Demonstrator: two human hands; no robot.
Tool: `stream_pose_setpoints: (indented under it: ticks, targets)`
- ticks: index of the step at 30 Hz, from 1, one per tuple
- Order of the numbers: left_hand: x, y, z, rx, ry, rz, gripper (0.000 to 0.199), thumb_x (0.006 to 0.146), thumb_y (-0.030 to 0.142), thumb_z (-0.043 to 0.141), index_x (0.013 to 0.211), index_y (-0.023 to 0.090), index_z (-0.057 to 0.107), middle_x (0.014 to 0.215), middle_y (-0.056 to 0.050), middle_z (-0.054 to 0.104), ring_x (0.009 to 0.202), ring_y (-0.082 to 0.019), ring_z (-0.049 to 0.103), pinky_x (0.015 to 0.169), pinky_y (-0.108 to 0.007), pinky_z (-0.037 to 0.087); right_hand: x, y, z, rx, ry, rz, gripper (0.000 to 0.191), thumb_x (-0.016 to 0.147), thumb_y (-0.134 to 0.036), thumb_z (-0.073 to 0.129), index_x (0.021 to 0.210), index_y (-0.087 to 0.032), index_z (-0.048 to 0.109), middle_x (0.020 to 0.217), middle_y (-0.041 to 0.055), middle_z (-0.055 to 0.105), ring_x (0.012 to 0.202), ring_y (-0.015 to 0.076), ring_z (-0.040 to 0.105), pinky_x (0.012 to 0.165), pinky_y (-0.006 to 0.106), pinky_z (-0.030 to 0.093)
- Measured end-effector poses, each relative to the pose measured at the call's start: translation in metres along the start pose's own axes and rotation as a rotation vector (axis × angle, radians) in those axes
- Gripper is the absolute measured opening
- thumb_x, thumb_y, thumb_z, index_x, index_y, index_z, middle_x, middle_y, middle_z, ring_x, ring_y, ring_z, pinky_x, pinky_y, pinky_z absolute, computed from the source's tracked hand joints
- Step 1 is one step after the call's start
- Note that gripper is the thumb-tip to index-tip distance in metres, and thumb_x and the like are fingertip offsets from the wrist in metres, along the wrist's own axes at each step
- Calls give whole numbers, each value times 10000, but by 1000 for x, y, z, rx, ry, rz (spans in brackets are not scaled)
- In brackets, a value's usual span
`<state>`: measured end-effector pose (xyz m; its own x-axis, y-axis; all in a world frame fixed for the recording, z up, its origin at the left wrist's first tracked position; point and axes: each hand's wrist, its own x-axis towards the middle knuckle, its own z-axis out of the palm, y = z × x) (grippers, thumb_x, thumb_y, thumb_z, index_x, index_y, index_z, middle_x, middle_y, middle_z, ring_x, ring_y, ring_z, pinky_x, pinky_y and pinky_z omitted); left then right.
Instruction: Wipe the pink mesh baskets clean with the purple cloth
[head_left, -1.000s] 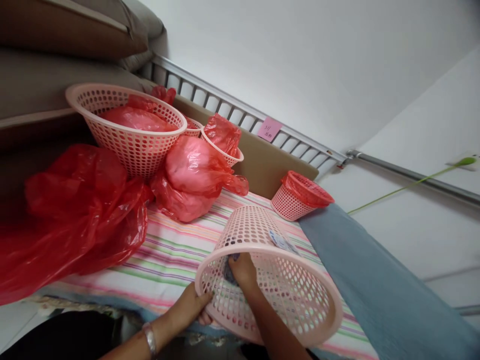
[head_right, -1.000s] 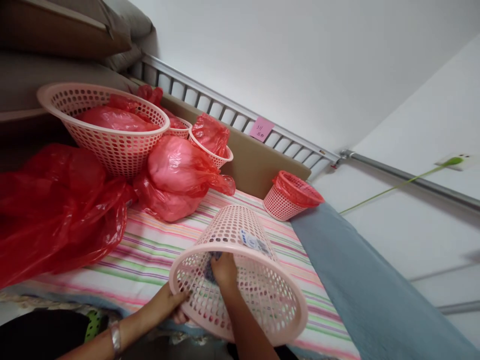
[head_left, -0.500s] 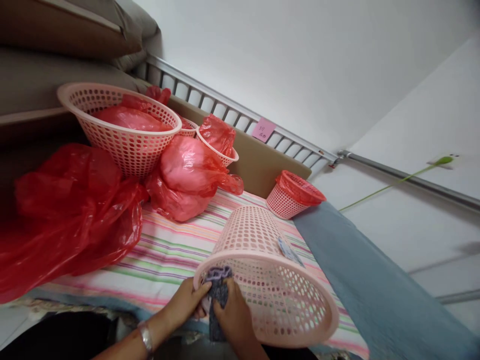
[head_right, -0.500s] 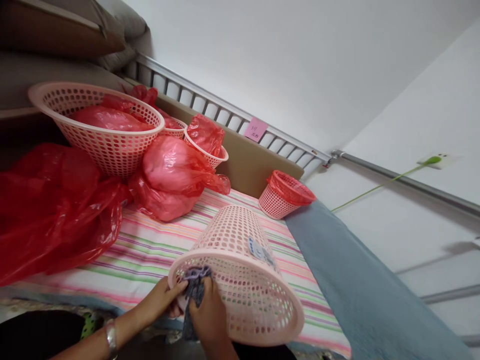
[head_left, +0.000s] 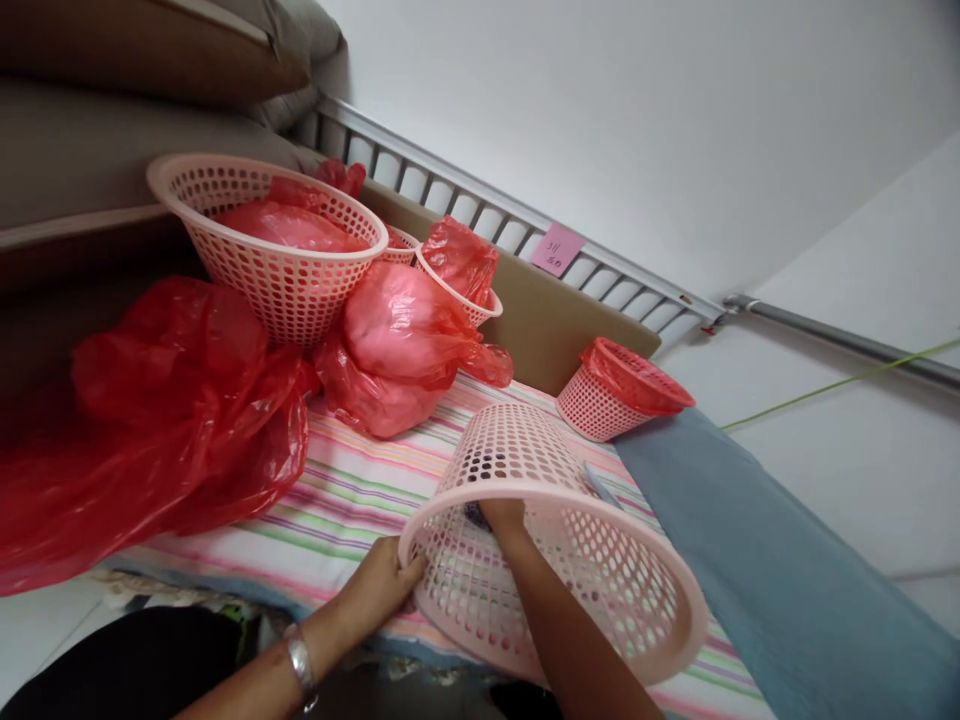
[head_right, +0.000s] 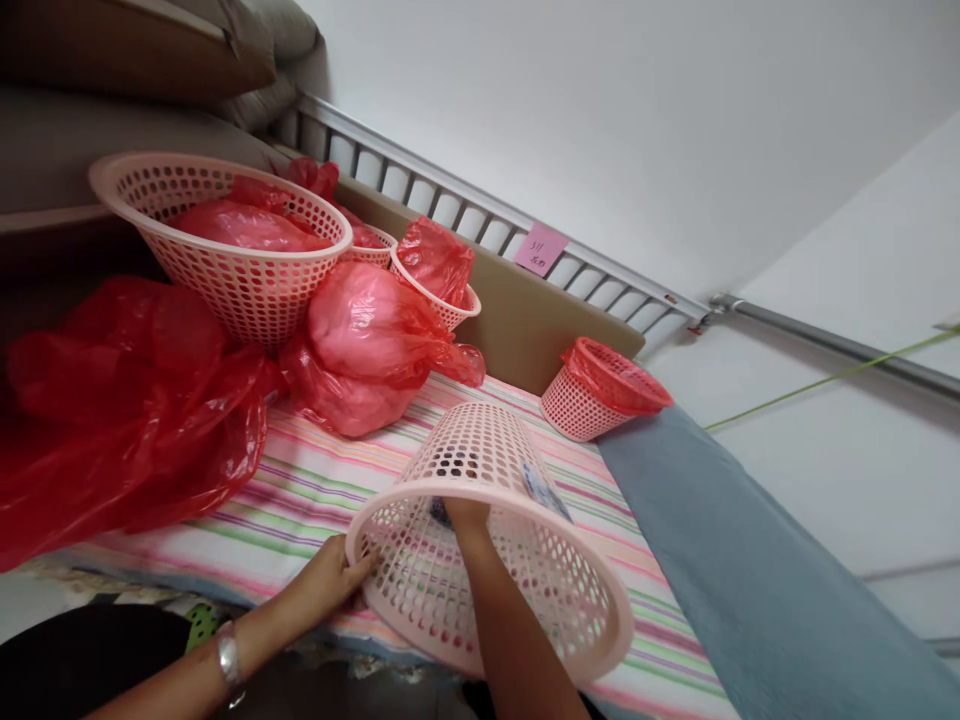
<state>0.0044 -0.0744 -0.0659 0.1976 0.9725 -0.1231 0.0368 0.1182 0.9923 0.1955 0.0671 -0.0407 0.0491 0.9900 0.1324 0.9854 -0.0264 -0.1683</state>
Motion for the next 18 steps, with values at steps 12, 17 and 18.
stream_pose_setpoints:
  ticks: [12,17,18]
  targets:
    - [5,-13,2,-19,61,-6,445,793,529,453,762,111,601,508,-34,587,426,-161,543,420,-241,416,-155,-20,2,125,-73,-100,413,728,-221,505,1140,-188,503,1121,116,578,1009,254,589,831,343,465]
    - [5,-8,2,5,132,58,412,784,507,496,732,117,620,628,-58,649,610,-185,592,546,-243,445,-194,-16,6,172,-56,-174,409,658,-160,524,1061,-233,527,1074,84,592,1041,247,572,877,333,452]
    - [5,-8,3,6,133,38,414,784,510,492,738,118,618,601,-50,636,574,-181,582,521,-242,434,-191,-15,4,177,-56,-166,405,657,-161,524,1056,-235,527,1068,79,593,1025,243,578,871,331,454]
